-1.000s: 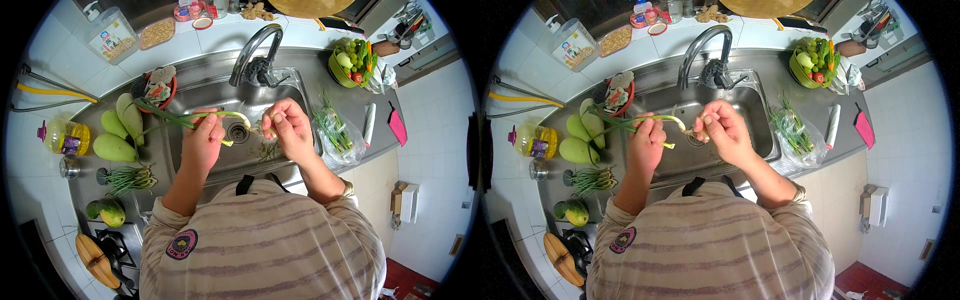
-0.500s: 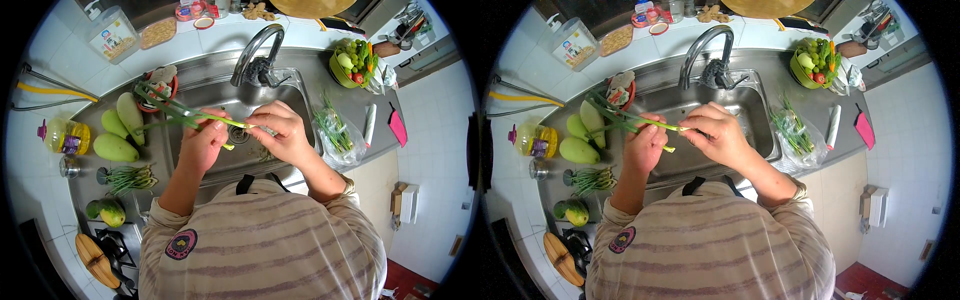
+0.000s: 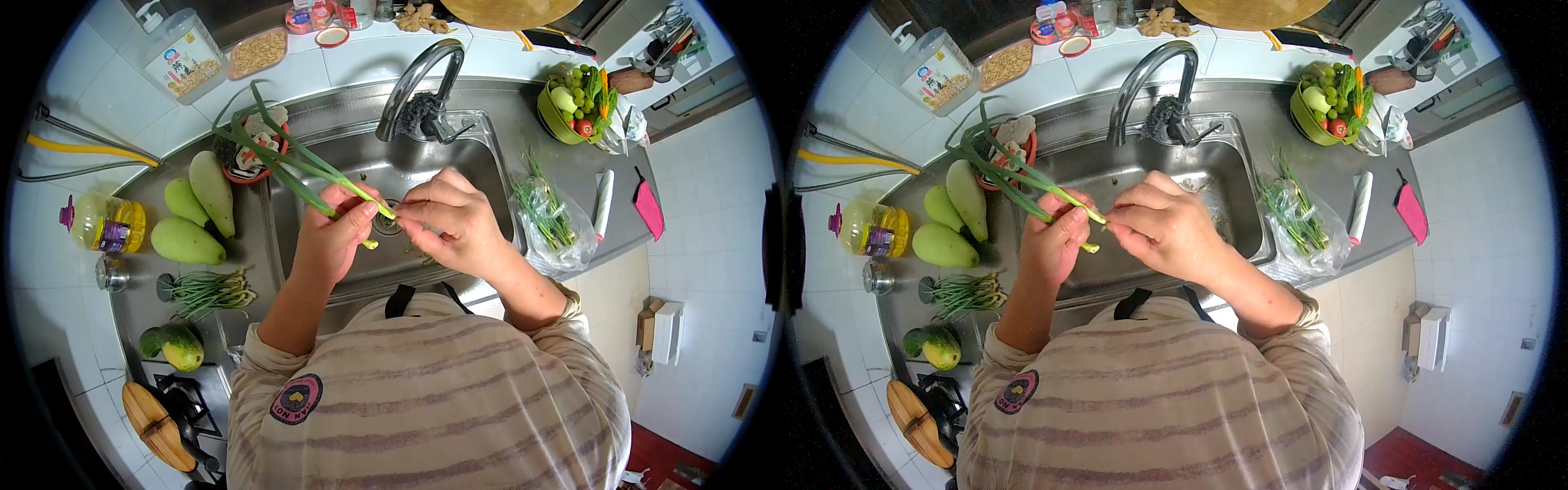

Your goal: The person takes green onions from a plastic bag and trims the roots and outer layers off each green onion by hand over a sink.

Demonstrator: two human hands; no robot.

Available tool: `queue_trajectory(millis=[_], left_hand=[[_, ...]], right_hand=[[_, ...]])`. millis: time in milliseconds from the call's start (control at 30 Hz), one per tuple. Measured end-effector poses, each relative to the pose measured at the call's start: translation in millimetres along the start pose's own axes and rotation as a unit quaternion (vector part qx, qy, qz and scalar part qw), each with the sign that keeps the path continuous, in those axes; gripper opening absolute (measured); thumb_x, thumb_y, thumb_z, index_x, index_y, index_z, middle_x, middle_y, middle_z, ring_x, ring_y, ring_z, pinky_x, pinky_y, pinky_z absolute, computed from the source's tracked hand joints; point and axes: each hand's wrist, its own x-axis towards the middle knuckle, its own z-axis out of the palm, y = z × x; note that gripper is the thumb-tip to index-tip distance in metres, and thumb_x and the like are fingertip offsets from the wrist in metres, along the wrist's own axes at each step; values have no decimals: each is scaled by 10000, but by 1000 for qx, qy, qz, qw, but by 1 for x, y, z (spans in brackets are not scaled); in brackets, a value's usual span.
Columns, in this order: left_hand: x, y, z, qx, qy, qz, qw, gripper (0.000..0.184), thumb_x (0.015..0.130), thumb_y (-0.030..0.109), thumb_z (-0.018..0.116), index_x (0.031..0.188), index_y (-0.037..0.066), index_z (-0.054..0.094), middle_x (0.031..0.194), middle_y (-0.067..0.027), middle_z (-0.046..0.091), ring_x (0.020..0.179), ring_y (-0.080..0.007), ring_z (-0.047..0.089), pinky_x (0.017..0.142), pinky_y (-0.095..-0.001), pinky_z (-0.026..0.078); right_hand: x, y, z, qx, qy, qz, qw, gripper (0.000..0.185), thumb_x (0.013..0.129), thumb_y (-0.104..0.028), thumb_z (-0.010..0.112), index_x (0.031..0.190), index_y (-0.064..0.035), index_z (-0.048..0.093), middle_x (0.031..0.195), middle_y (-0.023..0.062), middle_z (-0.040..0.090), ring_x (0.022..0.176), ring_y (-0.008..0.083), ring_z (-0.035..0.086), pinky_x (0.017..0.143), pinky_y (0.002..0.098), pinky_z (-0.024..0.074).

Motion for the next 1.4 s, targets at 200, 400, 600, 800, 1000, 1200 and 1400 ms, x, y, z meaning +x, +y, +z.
queue_trajectory(millis=[200, 400, 600, 800, 1000, 1200, 1400], left_hand=[[-1, -2, 0, -5, 1, -8, 1000, 152, 817, -38, 514, 962, 0, 535, 855, -90, 576, 584, -51, 402, 494, -176, 305], [-1, -7, -2, 57, 1, 10, 998, 158, 813, -35, 529, 966, 2, 540, 887, -99, 587, 592, -44, 401, 484, -174, 294], [-1, -10, -3, 292, -16, 102, 951, 111, 822, -14, 541, 929, 6, 563, 906, -88, 597, 649, -55, 472, 531, -179, 381], [-3, -20, 2, 172, 5, 133, 976, 124, 827, -32, 531, 942, 10, 553, 976, -95, 561, 605, -44, 411, 503, -172, 339], [-2, -24, 3, -65, 74, 29, 995, 116, 852, 19, 523, 965, 10, 549, 881, -59, 585, 520, -40, 325, 443, -188, 243], [-4, -16, -4, -60, 90, 16, 994, 104, 850, 22, 522, 951, 9, 543, 874, -68, 581, 519, -39, 332, 440, -181, 247], [-3, -9, -3, -51, 83, 16, 995, 112, 839, 4, 516, 949, 8, 539, 880, -76, 577, 525, -42, 338, 444, -182, 252]], right_hand=[[-3, 2, 5, -1, -1, 2, 1000, 159, 609, -23, 678, 754, -64, 627, 782, 26, 585, 700, 207, 538, 585, 297, 457], [-4, 3, 8, 5, 9, 24, 1000, 135, 619, -21, 664, 729, -49, 589, 777, 53, 577, 713, 241, 530, 616, 323, 454], [-5, 7, 12, 21, 24, 90, 995, 110, 636, 5, 627, 717, -18, 557, 764, 92, 562, 719, 278, 524, 630, 340, 442], [-8, 11, 23, 30, 116, 123, 985, 119, 683, 33, 587, 783, -1, 533, 825, 127, 548, 746, 288, 520, 641, 333, 436], [-13, 27, 28, 79, 213, 147, 963, 8, 835, 0, 495, 835, 1, 503, 815, 115, 509, 673, 202, 506, 596, 276, 415], [-15, 36, 8, 141, 97, 278, 945, 109, 842, 15, 495, 926, 25, 563, 803, 91, 549, 711, 152, 544, 629, 253, 446], [2, 12, -6, 56, 28, 107, 992, 180, 811, -120, 554, 929, 11, 590, 827, 141, 589, 766, 290, 581, 668, 357, 462]])
